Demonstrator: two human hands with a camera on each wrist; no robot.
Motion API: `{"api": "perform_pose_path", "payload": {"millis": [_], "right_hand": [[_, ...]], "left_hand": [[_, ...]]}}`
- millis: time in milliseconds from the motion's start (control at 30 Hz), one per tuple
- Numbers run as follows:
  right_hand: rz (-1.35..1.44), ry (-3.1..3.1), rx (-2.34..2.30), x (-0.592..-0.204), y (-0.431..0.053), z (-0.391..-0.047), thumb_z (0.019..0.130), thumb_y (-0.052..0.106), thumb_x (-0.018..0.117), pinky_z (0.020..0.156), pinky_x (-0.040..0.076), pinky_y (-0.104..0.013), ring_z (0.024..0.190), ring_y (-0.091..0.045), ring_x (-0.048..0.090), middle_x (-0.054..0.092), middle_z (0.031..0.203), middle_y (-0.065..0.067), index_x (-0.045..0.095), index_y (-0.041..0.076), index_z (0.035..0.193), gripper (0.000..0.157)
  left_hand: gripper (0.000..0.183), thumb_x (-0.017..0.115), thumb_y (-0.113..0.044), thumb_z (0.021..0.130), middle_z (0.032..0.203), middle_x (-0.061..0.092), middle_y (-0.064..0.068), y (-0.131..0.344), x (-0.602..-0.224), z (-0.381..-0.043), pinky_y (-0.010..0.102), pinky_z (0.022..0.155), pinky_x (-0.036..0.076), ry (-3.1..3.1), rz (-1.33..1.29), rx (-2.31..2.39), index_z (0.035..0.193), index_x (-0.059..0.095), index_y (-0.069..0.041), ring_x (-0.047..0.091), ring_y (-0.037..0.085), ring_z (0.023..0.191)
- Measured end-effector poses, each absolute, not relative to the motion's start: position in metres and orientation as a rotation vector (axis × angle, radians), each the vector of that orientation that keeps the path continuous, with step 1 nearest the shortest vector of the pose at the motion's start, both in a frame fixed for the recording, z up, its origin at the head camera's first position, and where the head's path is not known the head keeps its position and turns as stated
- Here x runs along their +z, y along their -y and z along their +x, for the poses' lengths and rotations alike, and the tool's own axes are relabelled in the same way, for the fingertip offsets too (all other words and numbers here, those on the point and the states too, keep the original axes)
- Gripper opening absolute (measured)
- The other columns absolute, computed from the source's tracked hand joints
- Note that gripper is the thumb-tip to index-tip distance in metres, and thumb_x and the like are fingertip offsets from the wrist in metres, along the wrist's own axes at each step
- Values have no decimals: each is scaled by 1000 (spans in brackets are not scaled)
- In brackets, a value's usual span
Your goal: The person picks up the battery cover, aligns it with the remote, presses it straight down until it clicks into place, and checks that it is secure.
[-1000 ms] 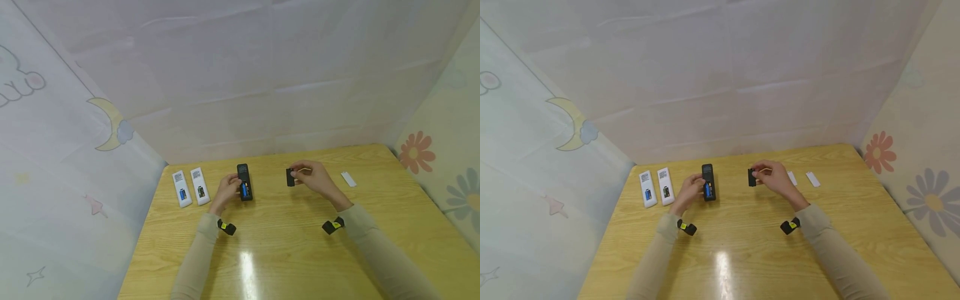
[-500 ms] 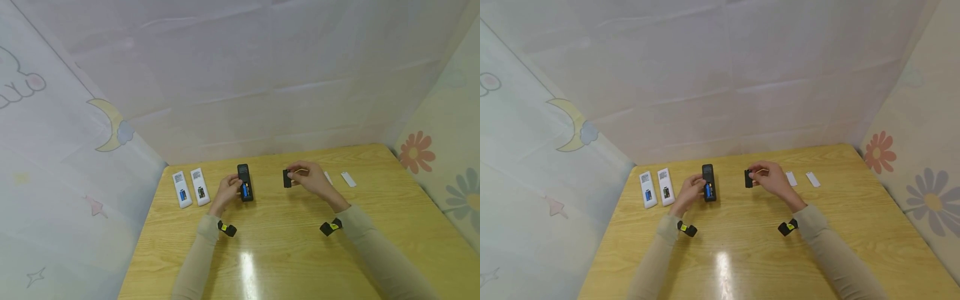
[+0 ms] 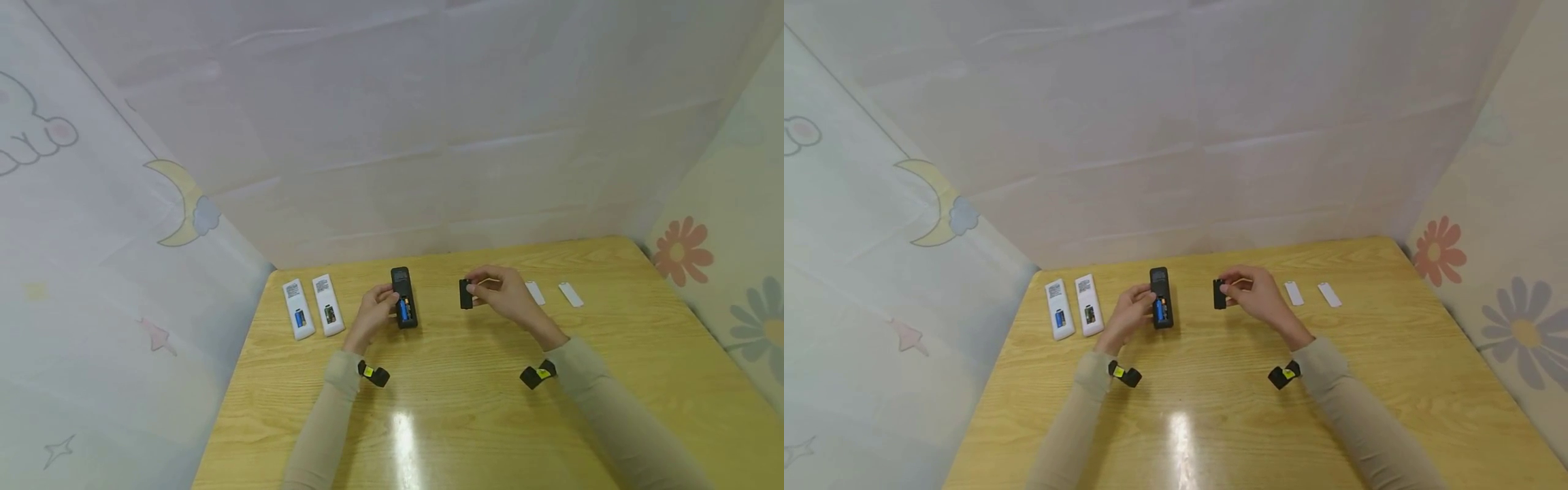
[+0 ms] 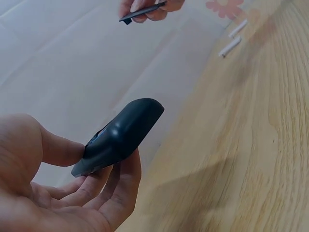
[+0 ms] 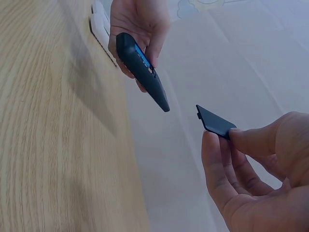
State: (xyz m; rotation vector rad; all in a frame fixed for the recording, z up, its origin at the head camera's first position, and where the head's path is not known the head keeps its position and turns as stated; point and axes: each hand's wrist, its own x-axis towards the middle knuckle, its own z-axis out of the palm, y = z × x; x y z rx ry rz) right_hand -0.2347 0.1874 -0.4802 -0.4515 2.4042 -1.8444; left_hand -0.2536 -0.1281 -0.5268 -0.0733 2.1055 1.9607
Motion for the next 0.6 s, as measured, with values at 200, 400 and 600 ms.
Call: {"api": "perform_pose_path", "payload": {"millis": [200,400,600], "right_hand": [[-460,-2426,-1824,-479,-185,-234,105,8,69,80,67,-32,107,-31,76,66,120,-25,70,-1,131,27],[-457,-2435,-1822,-476,-184,-236,105,8,68,80,67,-32,103,-22,76,67,119,-23,71,1,131,27],[-461,-2427,-1809,-472,-180,-238,105,10,69,80,67,-32,104,-22,76,67,119,-22,71,3,132,27]], "left_hand": [[52,56,-23,113,155,57,20,126,-523,-252,47,99,61,-2052,-102,1986,159,45,-4,67,36,125],[52,56,-23,113,152,58,19,122,-513,-251,42,94,61,-2015,-99,2011,160,43,-5,67,35,123],[53,55,-22,113,153,57,20,120,-505,-249,43,93,62,-2009,-63,2010,161,41,-4,68,34,122]]}}
